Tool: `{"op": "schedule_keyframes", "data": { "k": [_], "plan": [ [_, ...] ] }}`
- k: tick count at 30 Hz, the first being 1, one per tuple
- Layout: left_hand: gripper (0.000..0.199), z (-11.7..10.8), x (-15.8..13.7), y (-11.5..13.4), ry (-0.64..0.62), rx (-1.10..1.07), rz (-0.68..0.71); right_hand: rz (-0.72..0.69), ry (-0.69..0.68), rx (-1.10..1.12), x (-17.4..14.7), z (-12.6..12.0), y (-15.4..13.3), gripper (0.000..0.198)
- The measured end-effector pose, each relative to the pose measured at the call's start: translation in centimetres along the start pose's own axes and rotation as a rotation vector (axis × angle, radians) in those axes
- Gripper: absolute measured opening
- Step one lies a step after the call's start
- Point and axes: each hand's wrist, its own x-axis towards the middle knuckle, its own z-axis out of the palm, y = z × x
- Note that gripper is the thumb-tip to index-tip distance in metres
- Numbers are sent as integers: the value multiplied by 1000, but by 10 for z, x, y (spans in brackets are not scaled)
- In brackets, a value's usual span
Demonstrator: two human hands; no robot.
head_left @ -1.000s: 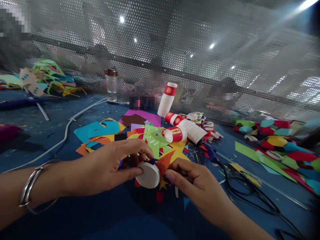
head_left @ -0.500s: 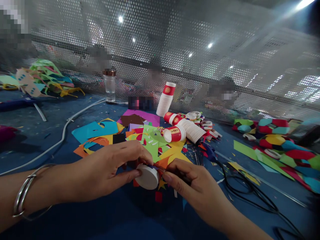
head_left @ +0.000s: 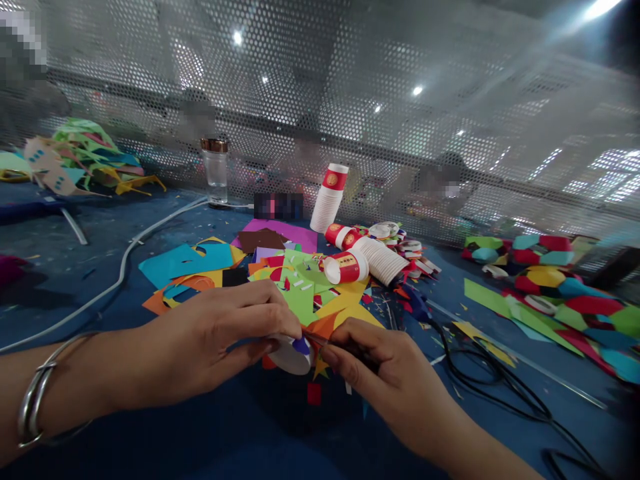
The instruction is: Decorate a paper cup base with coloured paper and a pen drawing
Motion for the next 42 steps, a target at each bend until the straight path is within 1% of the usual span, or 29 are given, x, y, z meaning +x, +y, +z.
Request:
{"op": "schedule_keyframes", "data": {
  "k": [2,8,14,23,28,34,42],
  "plan": [
    [33,0,0,1,8,16,8,-15,4,6,0,0,-1,30],
    [31,-1,1,3,-27,79,7,4,11,-24,-1,1,0,29],
    [38,-1,0,4,-55,148,48,-12,3,-80,-1,1,1,29],
    [37,-1,-2,2,-41,101,71,-2,20,-157,-1,2,3,35],
    [34,-2,0,5,-52,151,85,9,22,-180,-2,2,2,37],
    [29,-2,0,2,-46,176,96,31,19,-182,0,3,4,39],
    [32,-3,2,1,-59,176,82,34,19,-199,-1,3,3,38]
  ]
}}
